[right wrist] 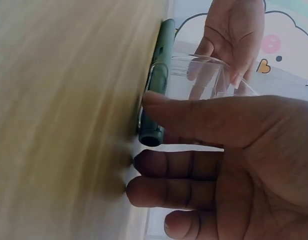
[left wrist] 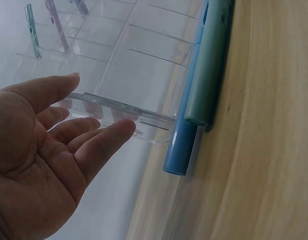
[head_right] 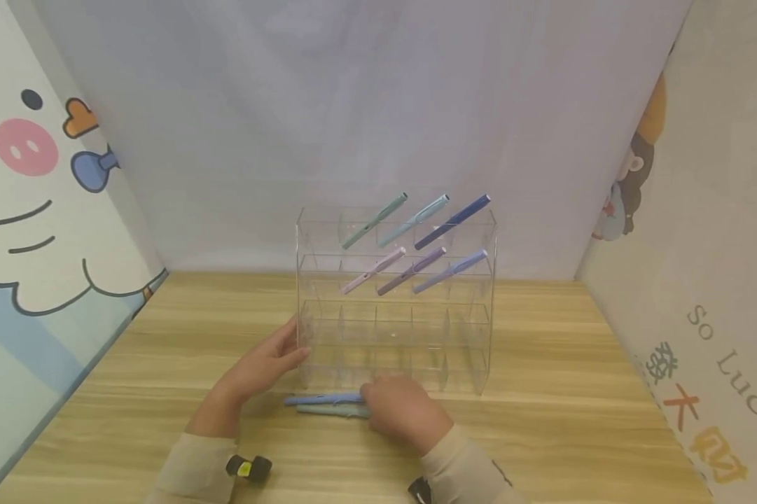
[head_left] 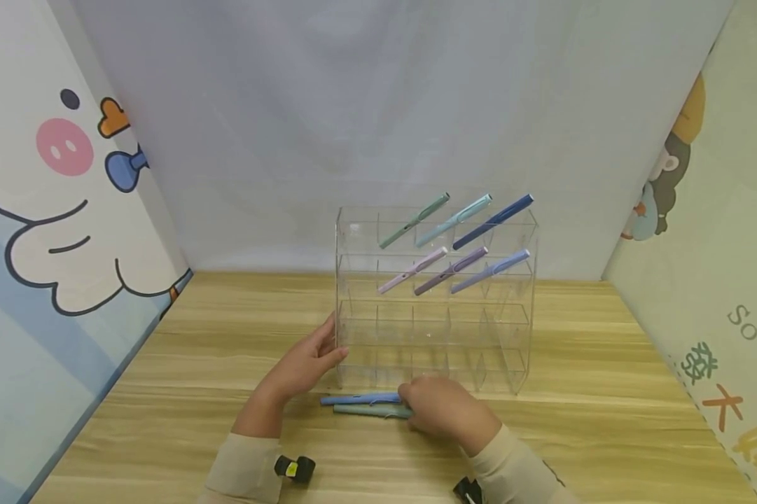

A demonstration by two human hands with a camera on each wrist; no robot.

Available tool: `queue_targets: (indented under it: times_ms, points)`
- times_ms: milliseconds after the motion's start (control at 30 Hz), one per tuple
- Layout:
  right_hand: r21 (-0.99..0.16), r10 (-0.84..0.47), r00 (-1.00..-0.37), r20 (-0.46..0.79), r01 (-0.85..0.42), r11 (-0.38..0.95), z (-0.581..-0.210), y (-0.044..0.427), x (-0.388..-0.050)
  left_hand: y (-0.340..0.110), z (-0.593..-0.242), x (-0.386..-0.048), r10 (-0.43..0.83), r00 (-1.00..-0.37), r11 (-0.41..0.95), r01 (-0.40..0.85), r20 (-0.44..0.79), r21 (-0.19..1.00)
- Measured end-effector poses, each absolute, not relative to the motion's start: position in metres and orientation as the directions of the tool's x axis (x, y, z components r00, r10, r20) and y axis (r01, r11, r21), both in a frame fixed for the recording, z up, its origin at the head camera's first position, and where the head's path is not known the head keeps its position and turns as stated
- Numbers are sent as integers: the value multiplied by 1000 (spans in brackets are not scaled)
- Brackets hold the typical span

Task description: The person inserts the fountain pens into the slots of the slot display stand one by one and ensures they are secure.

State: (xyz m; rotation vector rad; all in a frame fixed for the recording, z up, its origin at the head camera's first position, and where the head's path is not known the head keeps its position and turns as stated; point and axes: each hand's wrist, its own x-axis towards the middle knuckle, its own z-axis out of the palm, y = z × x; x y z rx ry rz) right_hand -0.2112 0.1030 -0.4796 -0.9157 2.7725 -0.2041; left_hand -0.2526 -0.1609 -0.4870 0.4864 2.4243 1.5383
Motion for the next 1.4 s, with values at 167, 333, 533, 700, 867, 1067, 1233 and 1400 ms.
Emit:
queue_targets:
  times_ms: [167,333,533,700,867,1067,1233,1400]
  points:
    - [-244,-605,-784,-135,-566,788,-473,108,-212,-161,-489,-254,389,-921,400,163,-6,902]
    - [-326,-599,-792,-118,-539,777,-456,117,-213,-162,-491,-255,389,-921,398,173,5,901]
    - [-386,-635,-772,-36,-575,721,-439,126,-213,-163,-491,-255,384,-923,405,163,-5,899]
    - [-433,-663,-748,35,-609,664,-432,128,-210,-162,-490,-254,366,-930,425,142,-26,894]
    - [-471,-709,-696,115,-667,578,-431,124,-208,-161,-488,-253,358,-933,432,131,-36,892]
    - [-464,-726,-657,205,-718,519,-430,121,-205,-160,-485,-252,367,-930,419,136,-31,898]
    - [-410,-734,-630,254,-758,508,-434,118,-206,-160,-485,-252,372,-928,413,135,-31,901]
    - [-411,-757,-593,275,-784,466,-443,111,-207,-161,-488,-252,371,-928,415,140,-26,899]
